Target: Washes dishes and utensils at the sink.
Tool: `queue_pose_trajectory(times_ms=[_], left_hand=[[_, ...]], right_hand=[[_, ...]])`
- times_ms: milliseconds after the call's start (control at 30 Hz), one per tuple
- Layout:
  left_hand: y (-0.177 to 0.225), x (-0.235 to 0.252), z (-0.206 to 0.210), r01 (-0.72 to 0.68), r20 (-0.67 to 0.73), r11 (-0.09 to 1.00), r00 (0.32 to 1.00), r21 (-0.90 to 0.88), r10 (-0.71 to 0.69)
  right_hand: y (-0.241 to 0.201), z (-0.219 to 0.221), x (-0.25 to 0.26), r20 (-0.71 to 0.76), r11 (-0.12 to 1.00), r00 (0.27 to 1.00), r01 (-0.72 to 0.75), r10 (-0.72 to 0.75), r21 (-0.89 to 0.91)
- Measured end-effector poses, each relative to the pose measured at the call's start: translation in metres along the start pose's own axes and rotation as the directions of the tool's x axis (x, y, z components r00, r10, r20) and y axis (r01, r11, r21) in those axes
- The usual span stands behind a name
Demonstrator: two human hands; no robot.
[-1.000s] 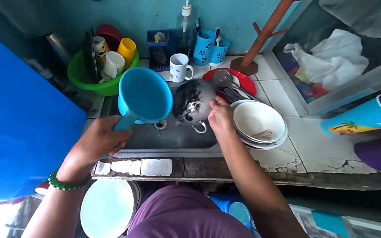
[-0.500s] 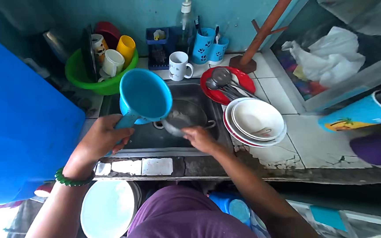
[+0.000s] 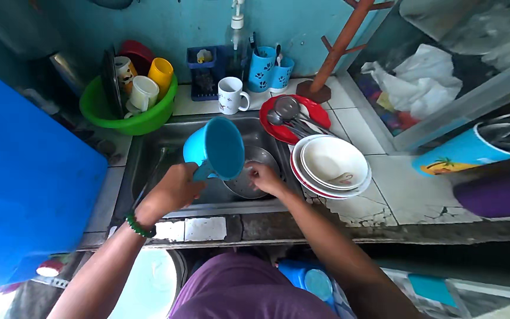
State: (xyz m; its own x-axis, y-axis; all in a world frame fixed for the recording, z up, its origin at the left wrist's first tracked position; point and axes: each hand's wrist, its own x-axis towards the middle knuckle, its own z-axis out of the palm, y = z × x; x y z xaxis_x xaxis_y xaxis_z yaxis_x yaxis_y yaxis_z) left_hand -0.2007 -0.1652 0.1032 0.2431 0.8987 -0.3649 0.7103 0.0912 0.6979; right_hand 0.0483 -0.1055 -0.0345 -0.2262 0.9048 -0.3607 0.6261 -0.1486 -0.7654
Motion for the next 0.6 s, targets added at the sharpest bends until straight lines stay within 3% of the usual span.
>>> queue_pose_trajectory(times_ms=[100, 200, 400, 600], left_hand=[[0.014, 0.006, 0.007, -0.042, -0.012, 0.981, 0.999, 0.189, 0.045], [0.029, 0.009, 0.012, -0.043, -0.04, 0.929, 0.997, 0.367, 0.062], [0.058, 0.008, 0.024, 0.033, -0.074, 0.806, 0.997, 0.592, 0.014], [0.067, 0.012, 0.043, 0.046, -0.069, 0.693, 0.998, 0.72, 0.005]], right_hand=[[-0.002, 0.004, 0.026, -0.002, 0.974, 0.994, -0.104, 0.107, 0.203], [-0.002, 0.008, 0.036, 0.022, 0.949, 0.987, -0.157, 0.157, 0.275], [-0.003, 0.009, 0.045, 0.014, 0.984, 0.99, -0.141, 0.14, 0.113], [0.0, -0.002, 0.046, -0.014, 0.989, 0.999, -0.043, 0.045, 0.142]])
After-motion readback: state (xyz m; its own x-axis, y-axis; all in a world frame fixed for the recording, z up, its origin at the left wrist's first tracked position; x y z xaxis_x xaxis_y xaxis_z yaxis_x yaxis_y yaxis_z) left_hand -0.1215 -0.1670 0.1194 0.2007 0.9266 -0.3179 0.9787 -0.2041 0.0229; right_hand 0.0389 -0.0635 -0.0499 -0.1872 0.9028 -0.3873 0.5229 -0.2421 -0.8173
